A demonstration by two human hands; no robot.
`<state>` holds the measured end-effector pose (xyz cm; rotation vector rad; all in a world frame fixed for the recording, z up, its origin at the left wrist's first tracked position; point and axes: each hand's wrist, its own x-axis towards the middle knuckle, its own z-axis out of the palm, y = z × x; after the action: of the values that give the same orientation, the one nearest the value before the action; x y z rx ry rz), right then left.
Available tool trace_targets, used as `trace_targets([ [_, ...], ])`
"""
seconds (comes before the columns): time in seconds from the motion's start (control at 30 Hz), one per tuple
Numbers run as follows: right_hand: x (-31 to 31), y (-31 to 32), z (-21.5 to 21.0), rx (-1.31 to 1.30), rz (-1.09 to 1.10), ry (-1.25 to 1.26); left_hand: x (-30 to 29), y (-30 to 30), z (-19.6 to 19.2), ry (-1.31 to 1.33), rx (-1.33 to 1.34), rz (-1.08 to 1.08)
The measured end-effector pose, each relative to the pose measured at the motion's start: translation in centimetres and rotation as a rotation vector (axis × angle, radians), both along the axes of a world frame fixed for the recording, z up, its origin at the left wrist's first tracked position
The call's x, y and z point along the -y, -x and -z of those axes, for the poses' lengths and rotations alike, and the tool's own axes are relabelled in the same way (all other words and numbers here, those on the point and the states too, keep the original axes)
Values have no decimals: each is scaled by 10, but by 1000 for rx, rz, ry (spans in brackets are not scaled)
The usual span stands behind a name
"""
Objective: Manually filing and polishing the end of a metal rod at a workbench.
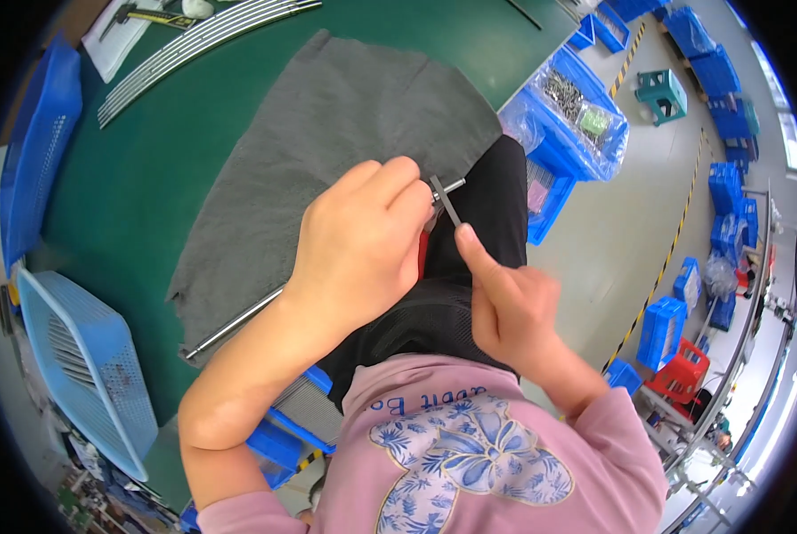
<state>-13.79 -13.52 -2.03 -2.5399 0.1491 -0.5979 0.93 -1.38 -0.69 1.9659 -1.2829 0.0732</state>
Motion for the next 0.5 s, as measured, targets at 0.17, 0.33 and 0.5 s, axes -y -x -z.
trace_targets([
  [0.17,5,-39,6,111,-14,28,2,-3,-2,1,45,-2],
  [0.33,5,-4,10,31,0,68,5,-1,-1,30,-41,-3],
  [0.5,-3,-27,7,54,27,45,2,-5,-3,43,1,-25],
])
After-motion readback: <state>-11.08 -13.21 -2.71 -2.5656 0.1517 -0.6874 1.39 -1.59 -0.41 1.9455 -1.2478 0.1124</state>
